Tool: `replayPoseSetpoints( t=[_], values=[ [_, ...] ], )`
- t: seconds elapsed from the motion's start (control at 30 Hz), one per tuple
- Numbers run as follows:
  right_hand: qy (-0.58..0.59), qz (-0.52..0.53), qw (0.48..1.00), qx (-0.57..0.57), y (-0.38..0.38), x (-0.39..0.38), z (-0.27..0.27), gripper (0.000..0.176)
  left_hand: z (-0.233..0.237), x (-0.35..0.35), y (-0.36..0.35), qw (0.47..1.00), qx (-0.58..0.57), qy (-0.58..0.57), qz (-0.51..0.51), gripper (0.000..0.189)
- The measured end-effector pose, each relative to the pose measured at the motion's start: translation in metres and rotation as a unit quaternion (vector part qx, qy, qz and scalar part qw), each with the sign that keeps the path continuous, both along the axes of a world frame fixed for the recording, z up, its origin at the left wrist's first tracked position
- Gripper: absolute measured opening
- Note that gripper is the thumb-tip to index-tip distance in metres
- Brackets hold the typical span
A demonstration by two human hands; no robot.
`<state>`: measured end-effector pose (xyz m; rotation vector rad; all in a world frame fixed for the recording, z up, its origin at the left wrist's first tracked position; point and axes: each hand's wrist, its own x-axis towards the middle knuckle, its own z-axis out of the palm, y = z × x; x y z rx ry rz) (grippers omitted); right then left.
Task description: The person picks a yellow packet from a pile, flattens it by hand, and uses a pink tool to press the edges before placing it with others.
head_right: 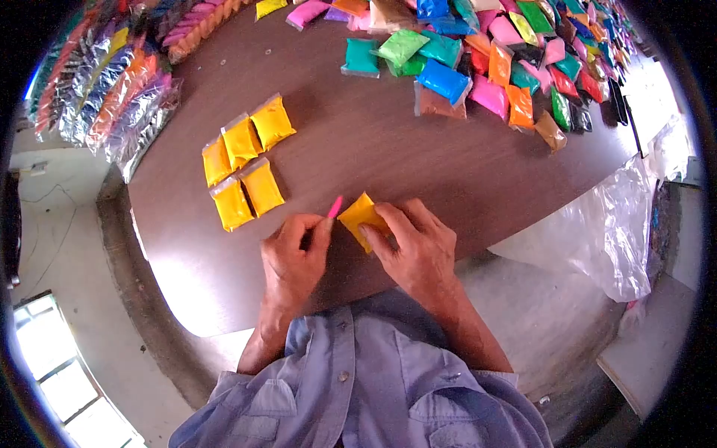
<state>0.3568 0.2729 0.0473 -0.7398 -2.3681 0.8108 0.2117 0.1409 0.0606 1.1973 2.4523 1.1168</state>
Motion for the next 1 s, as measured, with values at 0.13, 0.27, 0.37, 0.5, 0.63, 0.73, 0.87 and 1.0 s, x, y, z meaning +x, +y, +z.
replayPoseSetpoints(
  t=[0.13, 0.27, 0.37, 0.5, 0.63, 0.73, 0.87, 1.0],
  values=[
    [0.010, -0.001, 1.000, 0.004, 0.001, 0.000, -0.001, 0.031, -0.002, 0.012, 0.006, 0.997, 0.036, 0.003, -0.068, 0.010],
    [0.016, 0.000, 1.000, 0.002, 0.001, 0.000, -0.001, 0.031, -0.007, 0.000, 0.005, 0.999, -0.005, -0.007, -0.051, 0.009],
    [0.016, 0.002, 1.000, 0.004, 0.001, -0.003, 0.001, 0.031, -0.008, -0.007, 0.004, 0.999, -0.008, 0.029, -0.040, 0.010],
    [0.013, 0.000, 1.000, -0.003, 0.001, 0.001, 0.000, 0.030, 0.000, -0.004, 0.002, 1.000, -0.008, 0.008, -0.019, 0.010],
    [0.012, 0.003, 1.000, 0.000, 0.002, 0.001, 0.000, 0.031, 0.008, 0.009, 0.005, 0.997, 0.010, -0.022, -0.072, 0.009],
    [0.007, 0.002, 1.000, 0.009, 0.001, 0.001, -0.001, 0.029, 0.004, 0.008, 0.009, 0.997, -0.013, 0.002, -0.076, 0.010],
    [0.012, 0.001, 1.000, 0.003, 0.001, 0.003, -0.004, 0.028, -0.002, -0.001, 0.013, 0.996, -0.011, 0.068, -0.065, 0.012],
    [0.010, -0.003, 1.000, -0.004, 0.001, 0.001, -0.003, 0.028, 0.004, -0.011, 0.016, 0.996, -0.049, 0.065, -0.037, 0.012]
  ],
)
